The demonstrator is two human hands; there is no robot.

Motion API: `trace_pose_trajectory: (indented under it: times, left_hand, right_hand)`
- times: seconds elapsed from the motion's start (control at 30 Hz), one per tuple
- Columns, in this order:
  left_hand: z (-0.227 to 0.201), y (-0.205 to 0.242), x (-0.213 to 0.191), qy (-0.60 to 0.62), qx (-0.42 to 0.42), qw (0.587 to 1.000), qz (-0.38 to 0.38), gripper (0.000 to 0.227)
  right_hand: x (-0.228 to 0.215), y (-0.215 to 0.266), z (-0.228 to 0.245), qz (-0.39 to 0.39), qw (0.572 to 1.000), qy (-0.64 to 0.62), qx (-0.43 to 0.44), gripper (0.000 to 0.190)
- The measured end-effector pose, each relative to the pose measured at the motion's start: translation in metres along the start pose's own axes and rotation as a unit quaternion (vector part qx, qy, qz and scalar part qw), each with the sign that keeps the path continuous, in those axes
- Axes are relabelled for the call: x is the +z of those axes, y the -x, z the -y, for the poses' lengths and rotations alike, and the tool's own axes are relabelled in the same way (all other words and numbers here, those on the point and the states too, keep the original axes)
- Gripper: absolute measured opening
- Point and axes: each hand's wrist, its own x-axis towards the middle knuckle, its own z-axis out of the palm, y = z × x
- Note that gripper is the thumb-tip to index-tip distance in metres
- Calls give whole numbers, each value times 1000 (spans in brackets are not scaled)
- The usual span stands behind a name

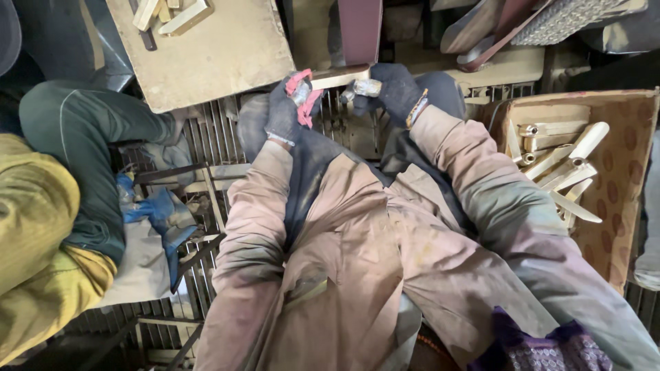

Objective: The person sits on the floor and repeatedly sands small wooden pieces against a belt sander. They hold each piece with both hands, rub it against the moving belt, and then place it into a nearby cardboard box. The process is repeated for multiple pieces.

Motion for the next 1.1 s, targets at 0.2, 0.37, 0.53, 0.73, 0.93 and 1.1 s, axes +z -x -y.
trace_pose_trajectory:
  times: [0.2,0.37,0.53,0.73,0.93,1.1]
  left_hand:
    - [20,-16,-12,20,-9,999,-26,39]
    - [31,-22,-18,-22,6,1000,-18,39]
    - [44,-32,-26,-11,19,999,-26,40]
    - [60,-46,-40,104,-49,992,-59,35]
    - [55,-45,-34,90,-32,995,-33,35]
    - [50,-26,-29,5,8,1000,4,43]
  right_hand:
    - [3,-9,-4,-41,999,3,-5,24]
    - [0,-18,-11,-43,999,-14,-12,22]
    - [-2,-28,-16,-47,999,-13,2,22]
    - [-3,-34,-16,-48,999,-2,6,22]
    - [-2,-26,-13,-50,999,11,-2,23]
    - [-6,-12,-16,-50,999,19,-5,23]
